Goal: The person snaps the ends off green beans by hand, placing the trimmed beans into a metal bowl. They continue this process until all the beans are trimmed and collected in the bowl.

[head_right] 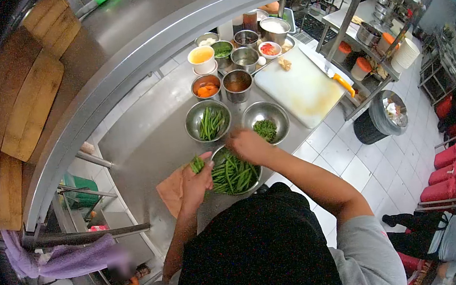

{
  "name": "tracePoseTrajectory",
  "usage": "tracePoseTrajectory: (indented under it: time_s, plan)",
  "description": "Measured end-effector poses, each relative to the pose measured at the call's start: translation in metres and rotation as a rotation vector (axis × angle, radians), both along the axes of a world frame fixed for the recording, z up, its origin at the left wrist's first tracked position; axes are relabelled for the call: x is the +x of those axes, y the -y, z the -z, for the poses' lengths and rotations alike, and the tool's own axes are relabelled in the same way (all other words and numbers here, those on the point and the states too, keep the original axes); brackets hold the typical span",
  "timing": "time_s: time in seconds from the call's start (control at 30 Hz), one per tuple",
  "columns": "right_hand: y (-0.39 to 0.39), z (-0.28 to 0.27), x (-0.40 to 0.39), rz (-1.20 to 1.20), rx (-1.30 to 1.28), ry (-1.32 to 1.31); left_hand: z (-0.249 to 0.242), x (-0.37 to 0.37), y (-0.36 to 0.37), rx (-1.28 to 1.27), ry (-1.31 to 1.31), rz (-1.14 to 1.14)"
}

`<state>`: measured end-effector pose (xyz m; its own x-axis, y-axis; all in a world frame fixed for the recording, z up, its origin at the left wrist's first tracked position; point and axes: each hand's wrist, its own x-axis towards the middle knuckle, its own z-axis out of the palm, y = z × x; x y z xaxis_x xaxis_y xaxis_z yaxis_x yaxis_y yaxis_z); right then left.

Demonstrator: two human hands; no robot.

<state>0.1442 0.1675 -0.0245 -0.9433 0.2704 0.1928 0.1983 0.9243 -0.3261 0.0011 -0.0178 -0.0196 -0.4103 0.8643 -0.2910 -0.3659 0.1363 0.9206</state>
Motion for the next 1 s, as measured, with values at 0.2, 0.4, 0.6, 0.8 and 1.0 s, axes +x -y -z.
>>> tracePoseTrajectory:
  time_s: [0.2, 0.4, 0.6, 0.8, 1.0]
  plan:
    - [0.032, -0.061, 0.026, -0.081, -0.192, -0.24, -0.008, 0.02, -0.013, 0.062, -0.739, 0.131]
    - [0.035, -0.058, 0.043, -0.135, 0.034, -0.106, -0.032, 0.022, -0.012, -0.06, -0.975, 0.329]
    - [0.039, -0.029, 0.036, 0.213, -0.24, -0.349, -0.02, 0.029, -0.006, -0.078, -0.862, 0.282]
    - [0.046, -0.009, 0.043, 0.252, -1.164, -0.292, -0.03, 0.008, 0.004, 0.006, 0.15, 0.099]
    - [0.074, -0.012, 0.039, 0.159, -1.497, -0.086, -0.031, 0.0, 0.007, 0.14, 0.266, -0.057]
